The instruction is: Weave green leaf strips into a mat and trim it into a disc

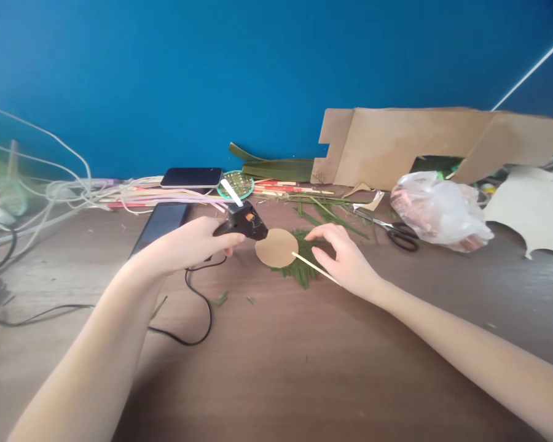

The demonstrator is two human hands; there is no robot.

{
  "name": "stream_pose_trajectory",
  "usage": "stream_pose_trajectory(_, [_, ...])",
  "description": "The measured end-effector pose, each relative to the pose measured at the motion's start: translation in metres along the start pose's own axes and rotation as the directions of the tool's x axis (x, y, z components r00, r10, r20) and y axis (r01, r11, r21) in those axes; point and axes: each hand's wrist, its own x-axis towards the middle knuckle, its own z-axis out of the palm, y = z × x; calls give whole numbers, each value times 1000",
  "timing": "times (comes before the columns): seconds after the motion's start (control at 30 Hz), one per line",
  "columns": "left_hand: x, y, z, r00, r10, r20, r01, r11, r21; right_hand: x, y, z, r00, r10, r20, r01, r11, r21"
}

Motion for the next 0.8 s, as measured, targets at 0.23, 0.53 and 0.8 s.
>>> stream_pose_trajectory(0.23, [1, 15, -4, 998, 49, -44, -49, 999, -9, 38, -42, -29, 973, -231, -3, 231, 973, 28])
stream_pose_trajectory(0.53, [-6, 25, -9, 989, 133, -58, -129, 989, 69, 70, -84, -29, 876, -481, 46, 483, 870, -102])
stream_pose_trajectory(0.8, [0, 17, -10, 997, 65, -48, -59, 993, 101, 73, -75, -19, 867, -498, 3, 493, 857, -154])
